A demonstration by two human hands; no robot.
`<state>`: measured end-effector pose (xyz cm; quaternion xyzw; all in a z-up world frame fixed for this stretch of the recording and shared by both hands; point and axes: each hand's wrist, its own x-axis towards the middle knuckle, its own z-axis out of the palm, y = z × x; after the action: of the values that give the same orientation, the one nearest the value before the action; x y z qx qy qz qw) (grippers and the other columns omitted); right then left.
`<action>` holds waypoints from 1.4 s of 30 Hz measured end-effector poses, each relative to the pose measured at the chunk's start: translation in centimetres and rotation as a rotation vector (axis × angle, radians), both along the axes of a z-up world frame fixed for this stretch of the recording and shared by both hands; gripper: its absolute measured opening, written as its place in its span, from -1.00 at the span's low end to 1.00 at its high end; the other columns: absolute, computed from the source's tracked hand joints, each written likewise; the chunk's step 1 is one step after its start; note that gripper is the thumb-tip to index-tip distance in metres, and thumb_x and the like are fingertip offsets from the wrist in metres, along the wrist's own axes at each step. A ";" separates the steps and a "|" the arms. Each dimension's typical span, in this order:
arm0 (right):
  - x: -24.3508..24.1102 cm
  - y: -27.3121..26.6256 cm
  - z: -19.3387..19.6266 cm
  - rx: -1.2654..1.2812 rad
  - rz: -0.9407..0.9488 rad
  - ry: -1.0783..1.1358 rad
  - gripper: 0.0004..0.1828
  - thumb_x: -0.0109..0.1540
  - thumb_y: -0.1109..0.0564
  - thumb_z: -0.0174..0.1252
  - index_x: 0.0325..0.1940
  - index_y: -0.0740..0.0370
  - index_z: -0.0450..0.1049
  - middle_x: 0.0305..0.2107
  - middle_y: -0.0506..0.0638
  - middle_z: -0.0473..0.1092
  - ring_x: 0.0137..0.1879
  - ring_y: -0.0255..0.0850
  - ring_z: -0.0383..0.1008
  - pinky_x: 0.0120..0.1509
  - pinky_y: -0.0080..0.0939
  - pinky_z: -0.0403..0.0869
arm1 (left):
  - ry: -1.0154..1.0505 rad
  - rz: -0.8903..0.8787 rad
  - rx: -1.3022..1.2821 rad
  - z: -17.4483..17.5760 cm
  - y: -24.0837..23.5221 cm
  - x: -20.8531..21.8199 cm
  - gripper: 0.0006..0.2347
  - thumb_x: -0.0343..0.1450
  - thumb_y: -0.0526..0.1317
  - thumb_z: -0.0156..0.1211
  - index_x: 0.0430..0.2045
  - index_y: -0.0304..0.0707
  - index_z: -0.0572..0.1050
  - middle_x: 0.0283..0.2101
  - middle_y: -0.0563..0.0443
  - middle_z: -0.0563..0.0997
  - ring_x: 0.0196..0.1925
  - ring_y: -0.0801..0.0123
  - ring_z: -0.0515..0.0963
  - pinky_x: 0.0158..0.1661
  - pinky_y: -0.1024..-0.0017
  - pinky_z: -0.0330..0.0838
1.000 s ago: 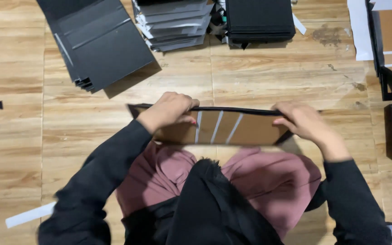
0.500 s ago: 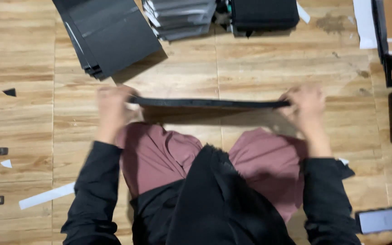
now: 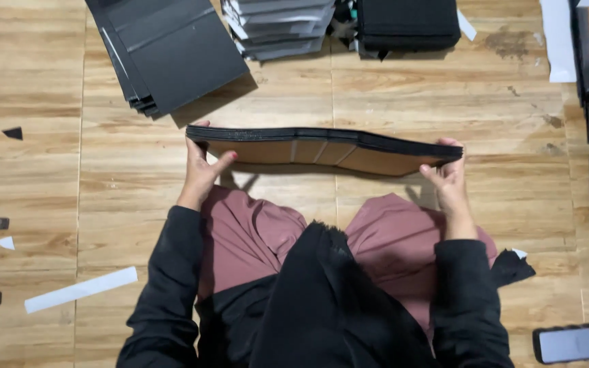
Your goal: Using a hand tool to press and smooth the folds of cardboard folder covers to ensure they are flat and well-defined.
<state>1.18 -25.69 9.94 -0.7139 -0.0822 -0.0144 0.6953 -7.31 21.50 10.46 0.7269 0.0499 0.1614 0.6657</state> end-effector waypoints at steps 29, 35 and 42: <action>-19.5 20.6 12.3 -0.418 0.628 -1.400 -0.93 0.08 0.24 0.14 -0.38 0.12 0.44 -0.41 -0.04 0.41 -0.29 -0.20 0.45 -0.10 -0.29 0.49 | 0.437 0.651 -1.154 0.7 5.2 -22.7 -0.52 0.26 0.04 0.21 -0.09 -0.32 0.32 -0.02 -0.19 0.40 -0.10 0.22 0.50 -0.16 0.36 0.41; -16.4 20.0 13.6 -0.695 1.166 -0.844 -0.69 0.08 0.05 0.09 -0.18 0.17 0.22 -0.20 0.11 0.25 0.00 0.07 0.22 0.16 0.09 0.17 | 0.319 0.896 -0.804 -1.6 4.7 -21.2 -0.52 0.27 -0.18 0.30 0.03 -0.11 0.23 -0.11 -0.14 0.43 -0.19 0.20 0.48 -0.22 0.22 0.47; -9.6 22.4 6.8 -0.509 0.584 0.573 -0.64 0.04 -0.11 0.23 -0.33 0.23 0.48 -0.53 -0.03 0.41 -0.36 -0.26 0.37 -0.25 -0.27 0.31 | 0.075 0.862 -0.680 0.2 7.0 -19.5 -0.46 0.34 -0.26 0.26 0.10 0.20 0.07 -0.04 0.02 0.41 -0.16 0.40 0.50 -0.12 0.40 0.54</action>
<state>-8.44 -3.33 16.75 -0.7836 -0.0851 0.3993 0.4682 -26.76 28.51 10.68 0.3897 0.4162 0.3682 0.7344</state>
